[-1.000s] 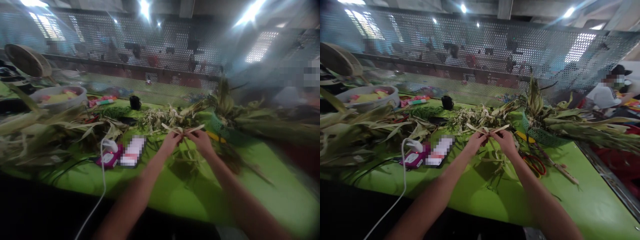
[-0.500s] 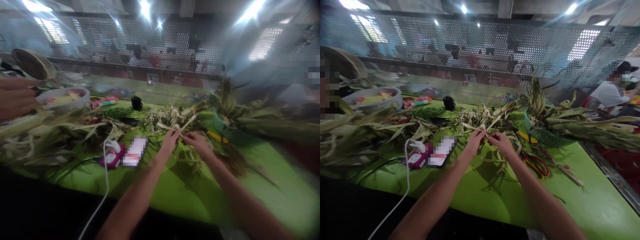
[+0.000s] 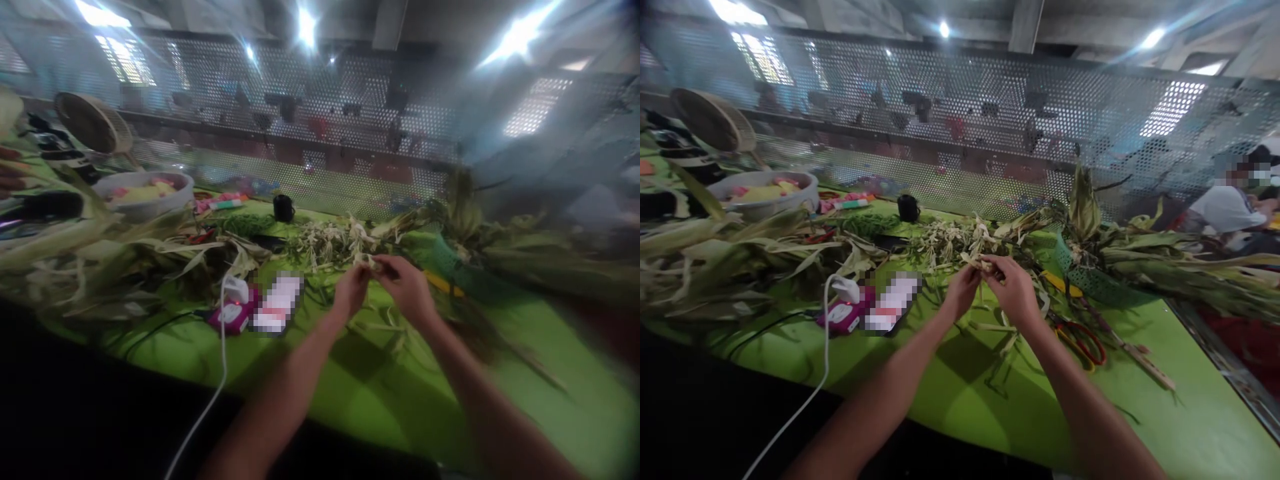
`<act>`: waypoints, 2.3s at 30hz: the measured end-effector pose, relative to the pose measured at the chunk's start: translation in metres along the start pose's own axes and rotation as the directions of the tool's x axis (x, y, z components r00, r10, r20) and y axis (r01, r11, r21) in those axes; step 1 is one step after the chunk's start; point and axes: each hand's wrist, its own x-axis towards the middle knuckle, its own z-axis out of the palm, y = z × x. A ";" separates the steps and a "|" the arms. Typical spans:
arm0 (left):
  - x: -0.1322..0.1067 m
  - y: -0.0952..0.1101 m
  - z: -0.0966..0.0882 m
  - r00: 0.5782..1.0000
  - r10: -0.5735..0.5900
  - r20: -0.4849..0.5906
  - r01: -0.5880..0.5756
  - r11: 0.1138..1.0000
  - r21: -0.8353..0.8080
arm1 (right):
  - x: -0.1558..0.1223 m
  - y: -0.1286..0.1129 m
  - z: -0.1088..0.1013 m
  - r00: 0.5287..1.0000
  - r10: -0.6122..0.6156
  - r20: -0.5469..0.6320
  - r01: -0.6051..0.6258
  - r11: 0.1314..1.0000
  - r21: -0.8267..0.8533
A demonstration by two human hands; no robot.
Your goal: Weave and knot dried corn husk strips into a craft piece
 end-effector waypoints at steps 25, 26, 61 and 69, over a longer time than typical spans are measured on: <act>0.003 0.021 -0.007 0.945 -0.318 0.082 0.309 0.775 -0.552 | 0.003 0.012 0.002 0.982 0.177 0.071 -0.190 0.892 0.410; 0.002 0.022 -0.007 0.943 -0.321 0.088 0.314 0.766 -0.562 | 0.004 0.012 0.002 0.980 0.182 0.079 -0.198 0.877 0.438; 0.001 0.022 -0.014 0.879 -0.356 0.317 0.471 0.546 -0.693 | 0.002 0.036 0.005 0.996 -0.078 -0.037 0.083 0.988 0.132; 0.002 0.033 -0.018 0.831 -0.393 0.394 0.547 0.446 -0.709 | 0.002 0.031 0.001 0.980 -0.198 -0.038 0.200 0.977 0.068</act>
